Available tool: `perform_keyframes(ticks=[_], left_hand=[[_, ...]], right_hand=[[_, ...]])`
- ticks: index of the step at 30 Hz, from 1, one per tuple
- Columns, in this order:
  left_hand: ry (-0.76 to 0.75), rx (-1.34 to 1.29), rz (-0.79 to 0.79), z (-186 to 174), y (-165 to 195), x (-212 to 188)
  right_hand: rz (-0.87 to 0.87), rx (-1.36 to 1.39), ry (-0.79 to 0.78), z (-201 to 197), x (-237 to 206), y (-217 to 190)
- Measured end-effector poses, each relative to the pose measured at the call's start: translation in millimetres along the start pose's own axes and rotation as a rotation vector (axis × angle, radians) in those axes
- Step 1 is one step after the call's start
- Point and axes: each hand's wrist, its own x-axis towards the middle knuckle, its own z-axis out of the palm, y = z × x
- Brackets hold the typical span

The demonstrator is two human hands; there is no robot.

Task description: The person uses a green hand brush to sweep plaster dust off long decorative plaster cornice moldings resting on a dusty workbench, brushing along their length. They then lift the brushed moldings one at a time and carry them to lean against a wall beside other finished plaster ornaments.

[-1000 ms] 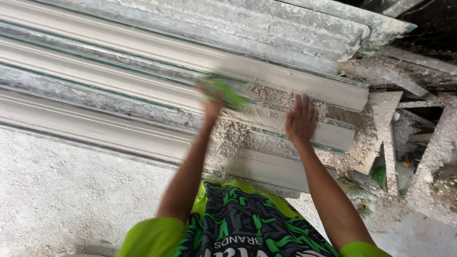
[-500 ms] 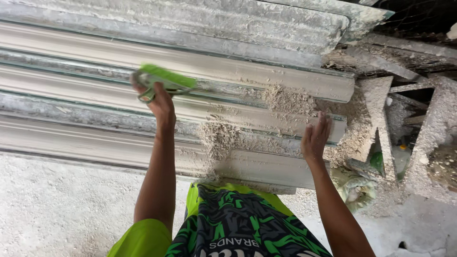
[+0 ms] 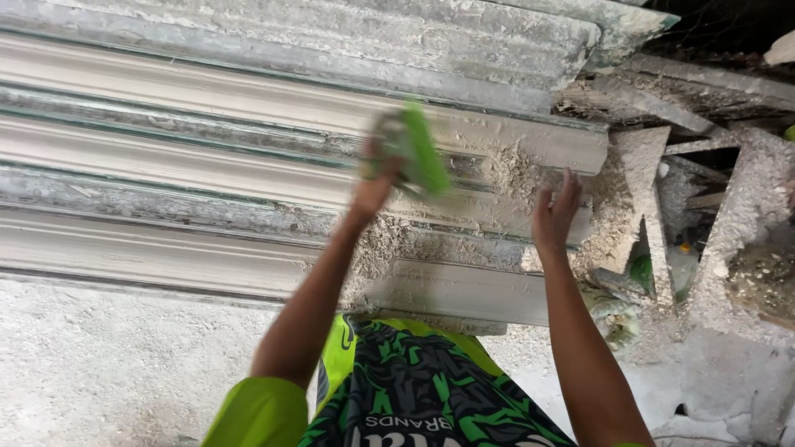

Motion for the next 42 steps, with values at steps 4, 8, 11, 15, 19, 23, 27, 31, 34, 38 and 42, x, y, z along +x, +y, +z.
perform_keyframes(ticks=[4, 8, 11, 15, 19, 23, 27, 31, 34, 38, 42], left_hand=[[0.392, 0.46, 0.047, -111.5, 72.4, 2.8], [0.639, 0.845, 0.011, -93.0, 38.8, 9.9], [0.23, 1.093, 0.363, 28.8, -54.0, -0.2], [-0.084, 0.458, -0.175, 125.7, -100.9, -8.7], [-0.068, 0.095, -0.295, 79.3, -66.0, 24.1], [0.195, 0.443, 0.059, -20.6, 0.6, 53.7], [0.711, 0.746, 0.024, -43.6, -6.3, 61.2], [0.354, 0.725, -0.218, 86.3, -97.0, 53.4], [0.084, 0.325, -0.317, 169.9, -136.8, 67.8], [0.057, 0.03, -0.621, 165.3, -131.0, 94.9], [0.222, 0.434, -0.139, 64.0, -63.9, 101.9]], right_hand=[[-0.066, -0.111, 0.08, 3.5, -11.0, 26.7], [0.121, -0.232, 0.187, 26.6, -5.7, 14.0], [-0.091, -0.185, 0.223, 42.2, 3.8, -8.1], [-0.204, -0.003, 0.171, 35.0, 23.2, -11.0], [-0.148, -0.214, 0.198, 2.7, 34.6, 25.2], [-0.022, -0.271, 0.216, 0.7, 31.4, 53.2], [-0.041, -0.292, 0.251, 11.1, 27.3, 57.4], [-0.08, -0.247, 0.285, 6.6, 26.4, 56.5], [-0.046, -0.228, 0.24, 1.9, 26.7, 57.6], [0.022, -0.183, 0.224, 3.5, 28.9, 60.3], [-0.05, -0.255, 0.296, 10.1, 28.0, 67.2]])
